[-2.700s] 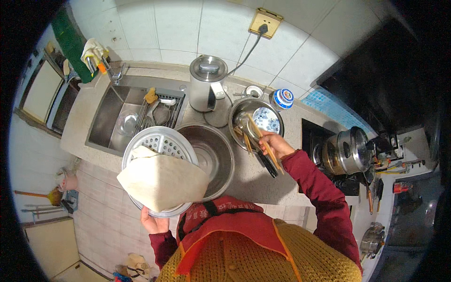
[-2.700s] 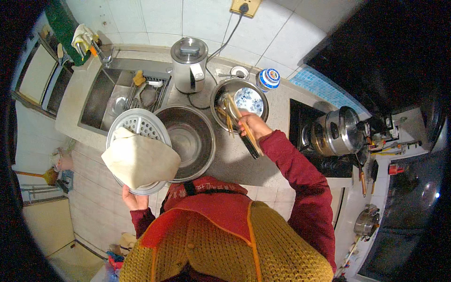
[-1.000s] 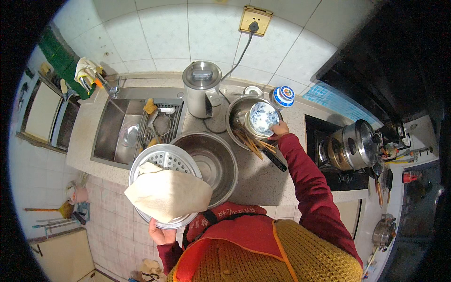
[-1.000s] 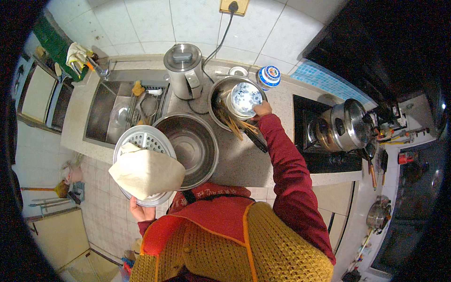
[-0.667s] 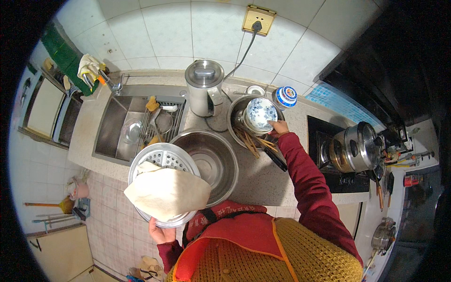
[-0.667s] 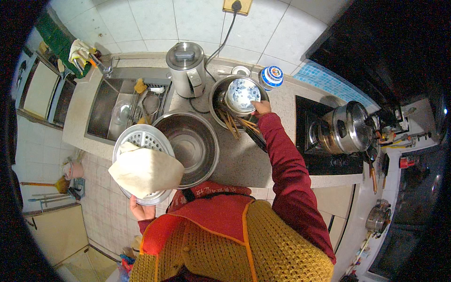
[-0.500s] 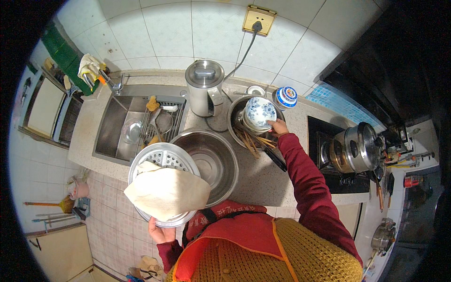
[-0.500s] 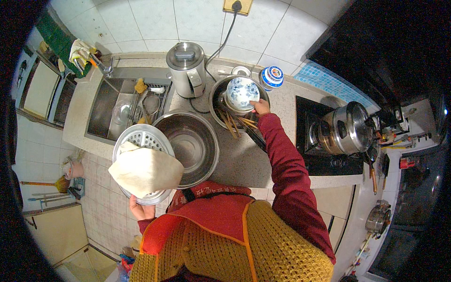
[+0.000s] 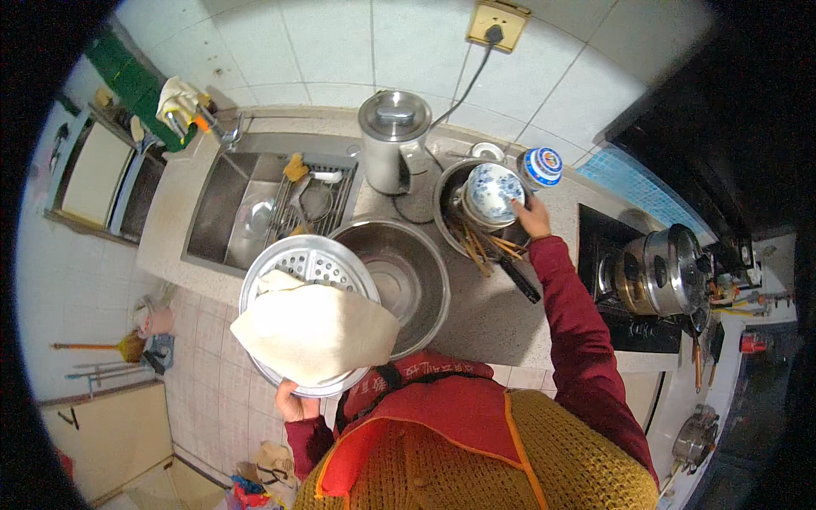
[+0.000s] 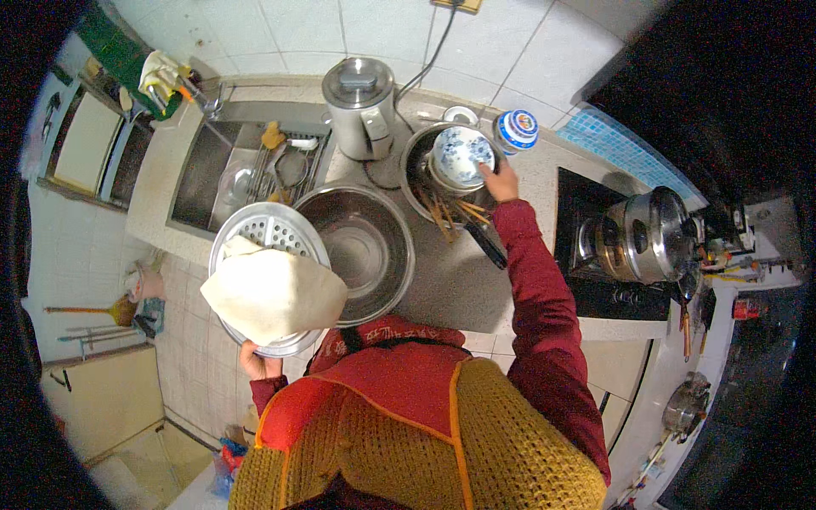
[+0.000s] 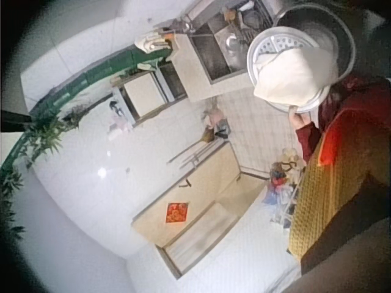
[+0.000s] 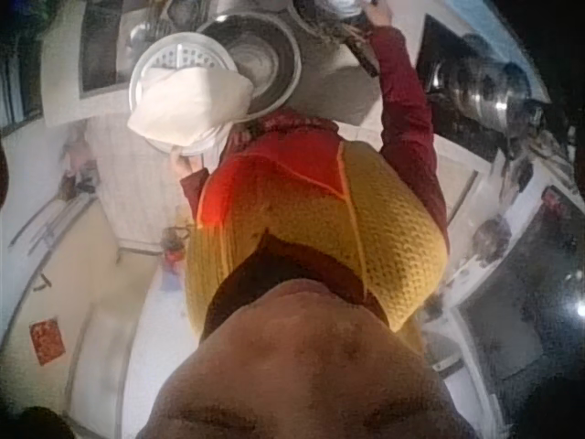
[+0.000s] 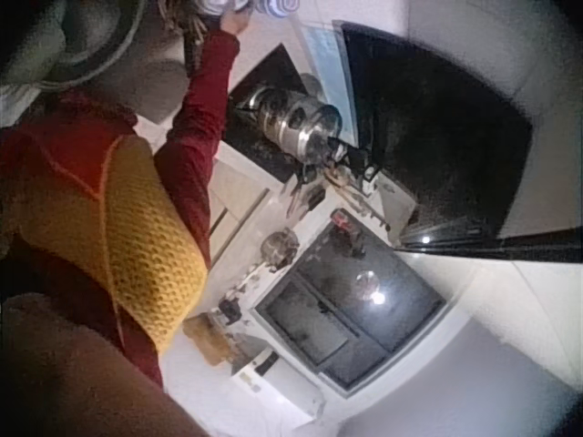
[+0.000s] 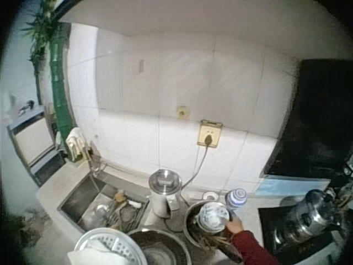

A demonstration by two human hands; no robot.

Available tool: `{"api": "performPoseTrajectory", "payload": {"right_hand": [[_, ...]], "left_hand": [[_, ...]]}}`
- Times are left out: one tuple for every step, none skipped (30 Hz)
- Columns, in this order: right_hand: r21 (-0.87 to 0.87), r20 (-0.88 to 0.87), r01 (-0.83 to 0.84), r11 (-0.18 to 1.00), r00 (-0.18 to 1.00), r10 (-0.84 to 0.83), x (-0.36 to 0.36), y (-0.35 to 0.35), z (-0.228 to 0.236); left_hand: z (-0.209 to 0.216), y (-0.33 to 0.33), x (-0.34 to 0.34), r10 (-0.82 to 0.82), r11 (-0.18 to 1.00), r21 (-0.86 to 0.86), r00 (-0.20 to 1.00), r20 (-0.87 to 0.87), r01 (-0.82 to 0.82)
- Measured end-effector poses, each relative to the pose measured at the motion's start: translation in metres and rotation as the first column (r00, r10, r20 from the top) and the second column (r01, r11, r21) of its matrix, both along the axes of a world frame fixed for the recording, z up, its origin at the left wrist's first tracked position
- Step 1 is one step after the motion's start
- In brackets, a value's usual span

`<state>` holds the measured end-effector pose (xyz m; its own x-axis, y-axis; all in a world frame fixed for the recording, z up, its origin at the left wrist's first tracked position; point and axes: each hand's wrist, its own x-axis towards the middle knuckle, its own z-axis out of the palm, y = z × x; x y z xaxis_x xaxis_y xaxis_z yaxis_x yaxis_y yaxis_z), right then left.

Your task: The person assembles a multi-tier steamer by placing a cloth-lined steamer insert into a metal pot, then adds a second steamer tier and closes the lid. The person handles a steamer insert, cloth, metal pot, and lid, and places the assembled steamer on the countertop.

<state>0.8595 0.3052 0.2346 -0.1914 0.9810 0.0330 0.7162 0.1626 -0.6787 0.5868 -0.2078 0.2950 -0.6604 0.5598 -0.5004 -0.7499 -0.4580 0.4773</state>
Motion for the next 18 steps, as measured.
{"api": "performPoseTrajectory", "payload": {"right_hand": [[0.125, 0.031, -0.006, 0.992, 1.000, 0.002, -0.005, -0.010, 0.019], [0.317, -0.003, -0.075, 0.945, 0.997, 0.080, -0.012, -0.024, 0.041], [0.488, -0.027, -0.037, 0.872, 0.998, 0.057, -0.029, -0.040, 0.063], [0.479, -0.121, -0.126, 0.868, 0.971, 0.208, -0.040, -0.058, 0.089], [0.409, -0.149, -0.223, 0.885, 0.940, 0.306, -0.055, -0.079, 0.113], [0.418, -0.191, -0.358, 0.835, 0.864, 0.466, -0.072, -0.104, 0.130], [0.243, -0.356, -0.446, 0.861, 0.785, 0.507, -0.087, -0.137, 0.141], [0.345, -0.158, -0.624, 0.702, 0.698, 0.698, -0.103, -0.160, 0.151], [0.326, 0.044, -0.784, 0.527, 0.570, 0.820, -0.113, -0.182, 0.157], [0.316, 0.099, -0.850, 0.422, 0.472, 0.876, -0.128, -0.206, 0.157], [0.317, 0.098, -0.864, 0.391, 0.440, 0.893, -0.143, -0.229, 0.154], [0.320, 0.097, -0.878, 0.357, 0.405, 0.909, -0.157, -0.248, 0.150], [0.242, 0.198, -0.920, 0.308, 0.358, 0.912, -0.164, -0.259, 0.147], [0.214, 0.304, -0.932, 0.292, 0.347, 0.887, -0.172, -0.271, 0.143], [0.192, 0.230, -0.929, 0.318, 0.357, 0.905, -0.174, -0.281, 0.139], [0.255, 0.134, -0.895, 0.366, 0.407, 0.903, -0.174, -0.292, 0.135], [0.275, 0.056, -0.867, 0.415, 0.445, 0.894, -0.174, -0.304, 0.132], [0.309, 0.007, -0.839, 0.447, 0.472, 0.882, -0.175, -0.314, 0.129]], "left_hand": [[0.002, 0.001, -0.002, -0.015, 0.999, 0.046, 1.000, -0.019, 0.016], [0.004, 0.002, -0.003, -0.035, 0.997, 0.063, 0.999, -0.029, 0.037], [0.006, 0.005, -0.004, -0.023, 0.998, 0.056, 0.998, -0.059, 0.026], [0.008, 0.008, -0.005, -0.009, 1.000, -0.021, 0.998, -0.058, 0.007], [0.010, 0.012, -0.006, -0.034, 0.999, 0.019, 0.995, -0.091, 0.036], [0.012, 0.016, -0.008, -0.026, 0.997, -0.068, 0.998, -0.053, 0.023], [0.013, 0.022, -0.009, -0.039, 0.994, -0.104, 0.999, -0.026, 0.036], [0.013, 0.028, -0.008, -0.096, 0.995, -0.011, 0.995, -0.037, 0.096], [0.013, 0.035, -0.005, -0.107, 0.993, -0.042, 0.994, -0.015, 0.107], [0.013, 0.040, -0.002, -0.127, 0.991, -0.036, 0.992, -0.010, 0.126], [0.014, 0.044, 0.000, -0.158, 0.987, 0.026, 0.987, -0.035, 0.159], [0.015, 0.047, 0.003, -0.162, 0.986, -0.040, 0.987, 0.013, 0.163], [0.018, 0.047, 0.005, -0.165, 0.986, -0.032, 0.986, -0.021, 0.164], [0.018, 0.050, 0.008, -0.164, 0.986, -0.036, 0.985, -0.047, 0.163], [0.018, 0.052, 0.012, -0.177, 0.984, -0.023, 0.980, -0.089, 0.176], [0.019, 0.049, 0.014, -0.194, 0.981, -0.012, 0.974, -0.117, 0.194], [0.020, 0.044, 0.015, -0.204, 0.979, -0.040, 0.974, -0.096, 0.201], [0.019, 0.041, 0.016, -0.205, 0.977, -0.078, 0.977, -0.059, 0.200]]}}
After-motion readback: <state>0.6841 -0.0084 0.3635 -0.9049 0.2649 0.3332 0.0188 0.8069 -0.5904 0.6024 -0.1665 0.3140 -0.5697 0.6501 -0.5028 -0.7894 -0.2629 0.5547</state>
